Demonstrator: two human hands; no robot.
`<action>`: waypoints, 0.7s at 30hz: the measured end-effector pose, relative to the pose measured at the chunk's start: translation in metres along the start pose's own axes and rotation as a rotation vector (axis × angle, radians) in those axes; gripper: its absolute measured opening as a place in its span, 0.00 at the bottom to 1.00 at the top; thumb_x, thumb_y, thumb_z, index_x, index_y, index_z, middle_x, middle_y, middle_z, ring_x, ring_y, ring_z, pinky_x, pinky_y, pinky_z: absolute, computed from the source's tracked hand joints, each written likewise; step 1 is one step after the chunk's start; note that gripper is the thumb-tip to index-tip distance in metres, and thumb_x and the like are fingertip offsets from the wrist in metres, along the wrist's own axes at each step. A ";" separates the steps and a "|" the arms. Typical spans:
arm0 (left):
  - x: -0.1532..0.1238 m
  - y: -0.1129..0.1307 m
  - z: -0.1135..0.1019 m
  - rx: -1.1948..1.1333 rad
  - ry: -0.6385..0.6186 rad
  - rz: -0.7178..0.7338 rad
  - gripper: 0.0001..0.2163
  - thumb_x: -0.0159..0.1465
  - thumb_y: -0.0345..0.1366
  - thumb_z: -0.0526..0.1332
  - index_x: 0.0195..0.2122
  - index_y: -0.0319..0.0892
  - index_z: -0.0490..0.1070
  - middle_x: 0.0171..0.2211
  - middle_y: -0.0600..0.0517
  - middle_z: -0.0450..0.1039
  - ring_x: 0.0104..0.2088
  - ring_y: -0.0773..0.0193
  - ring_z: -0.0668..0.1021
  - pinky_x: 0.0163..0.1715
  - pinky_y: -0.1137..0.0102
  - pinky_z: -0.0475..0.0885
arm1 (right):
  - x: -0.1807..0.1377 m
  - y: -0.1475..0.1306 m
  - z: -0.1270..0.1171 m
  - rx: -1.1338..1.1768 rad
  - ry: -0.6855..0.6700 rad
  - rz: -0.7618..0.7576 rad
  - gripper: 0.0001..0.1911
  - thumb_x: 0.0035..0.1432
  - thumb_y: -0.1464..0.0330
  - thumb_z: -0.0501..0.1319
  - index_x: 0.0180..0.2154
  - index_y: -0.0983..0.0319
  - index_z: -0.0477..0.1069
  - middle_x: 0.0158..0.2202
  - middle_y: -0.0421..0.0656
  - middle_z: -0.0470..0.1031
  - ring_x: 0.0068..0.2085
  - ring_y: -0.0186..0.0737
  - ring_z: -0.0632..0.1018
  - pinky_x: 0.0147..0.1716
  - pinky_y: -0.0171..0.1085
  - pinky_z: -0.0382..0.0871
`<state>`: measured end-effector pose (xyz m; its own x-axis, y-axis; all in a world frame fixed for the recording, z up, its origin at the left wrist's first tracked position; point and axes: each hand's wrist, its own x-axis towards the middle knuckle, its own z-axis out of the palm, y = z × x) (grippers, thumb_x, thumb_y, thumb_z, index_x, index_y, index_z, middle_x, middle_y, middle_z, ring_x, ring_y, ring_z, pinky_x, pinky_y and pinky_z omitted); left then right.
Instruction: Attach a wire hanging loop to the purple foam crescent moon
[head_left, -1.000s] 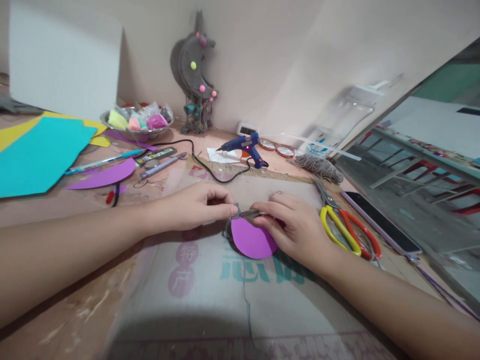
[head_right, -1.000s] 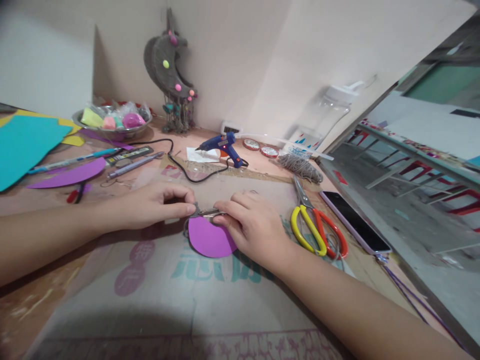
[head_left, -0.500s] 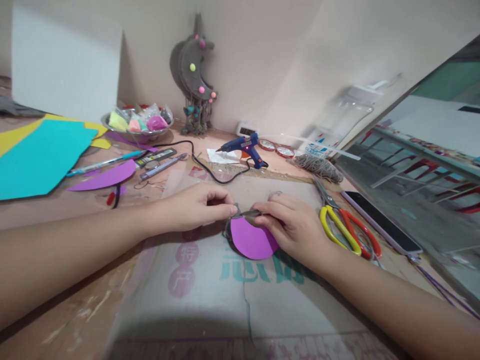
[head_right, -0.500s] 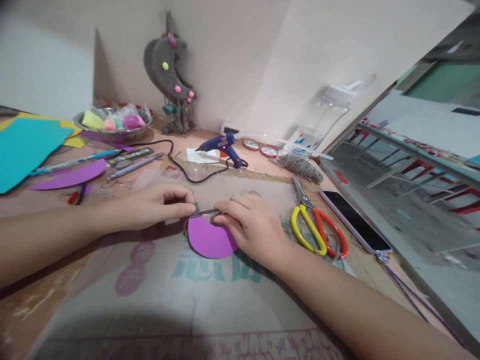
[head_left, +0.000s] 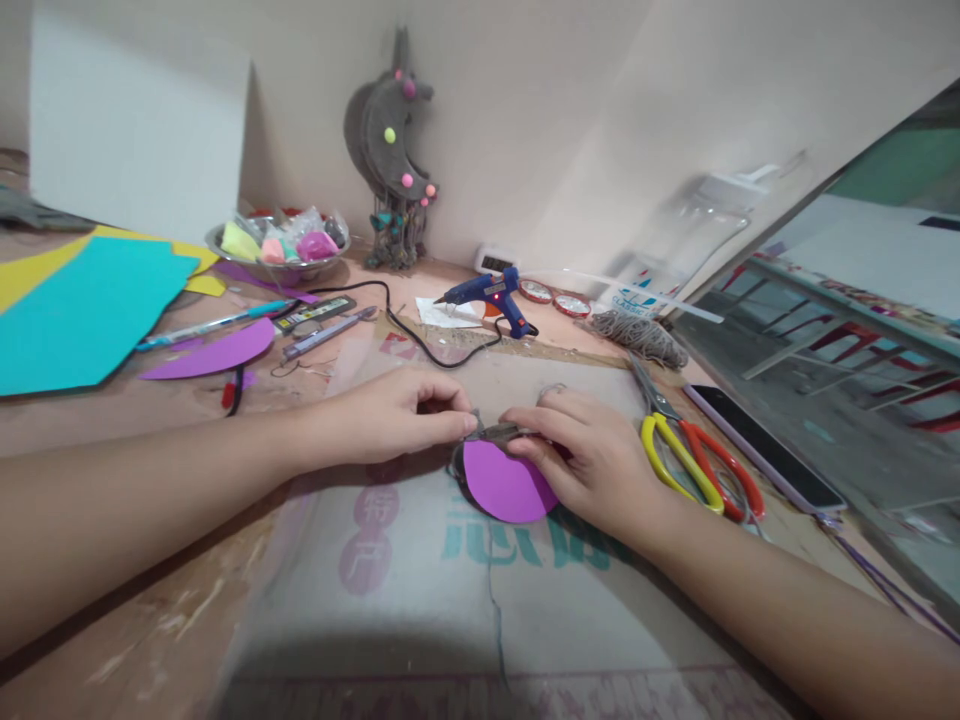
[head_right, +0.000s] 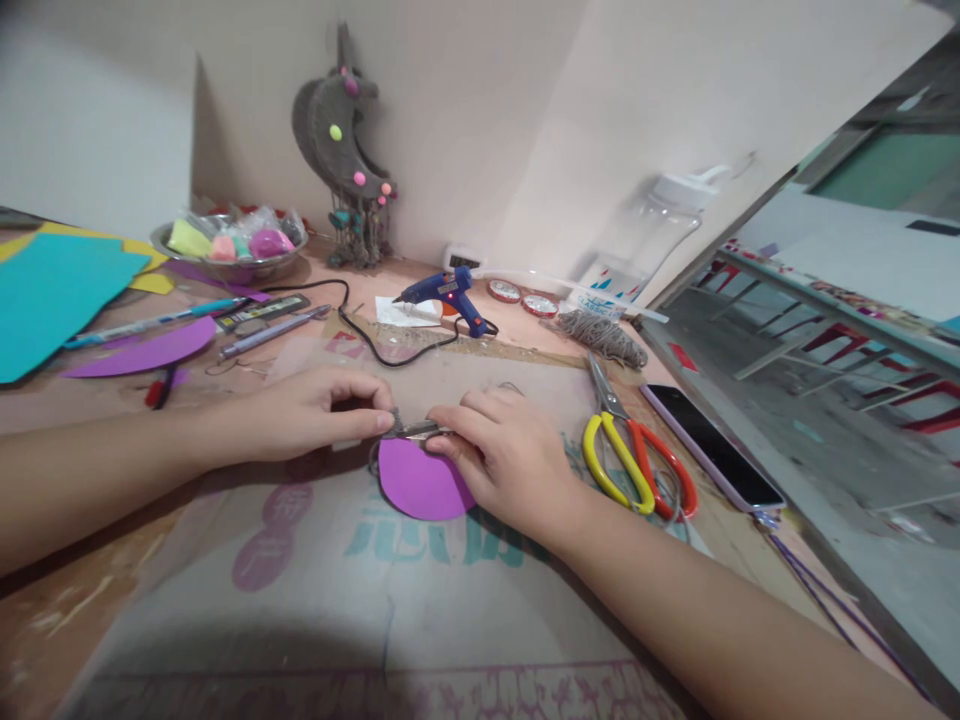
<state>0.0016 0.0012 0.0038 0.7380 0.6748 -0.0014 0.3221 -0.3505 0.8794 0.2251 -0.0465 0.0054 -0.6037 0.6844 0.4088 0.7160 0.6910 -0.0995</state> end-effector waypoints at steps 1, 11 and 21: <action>0.000 0.001 0.000 -0.001 0.000 0.004 0.09 0.61 0.38 0.56 0.27 0.39 0.67 0.21 0.59 0.63 0.22 0.73 0.65 0.22 0.77 0.59 | 0.000 0.000 0.000 0.003 -0.005 0.004 0.13 0.62 0.63 0.54 0.41 0.64 0.72 0.26 0.42 0.67 0.28 0.37 0.67 0.29 0.36 0.57; 0.000 -0.001 -0.002 0.006 -0.012 0.026 0.10 0.62 0.40 0.55 0.28 0.39 0.67 0.22 0.58 0.64 0.23 0.72 0.66 0.23 0.77 0.59 | 0.003 0.000 0.002 0.123 -0.055 0.080 0.12 0.63 0.63 0.54 0.40 0.63 0.72 0.28 0.43 0.70 0.32 0.38 0.70 0.33 0.36 0.60; 0.001 0.000 -0.002 0.028 -0.019 0.060 0.09 0.61 0.38 0.55 0.27 0.38 0.67 0.21 0.58 0.63 0.23 0.72 0.65 0.24 0.77 0.59 | 0.003 0.003 0.003 0.147 -0.033 0.051 0.12 0.62 0.62 0.54 0.38 0.62 0.73 0.27 0.42 0.72 0.30 0.36 0.71 0.32 0.35 0.60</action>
<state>0.0009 0.0028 0.0045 0.7677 0.6395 0.0416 0.2931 -0.4081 0.8646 0.2241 -0.0420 0.0031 -0.5807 0.7251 0.3701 0.6885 0.6801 -0.2520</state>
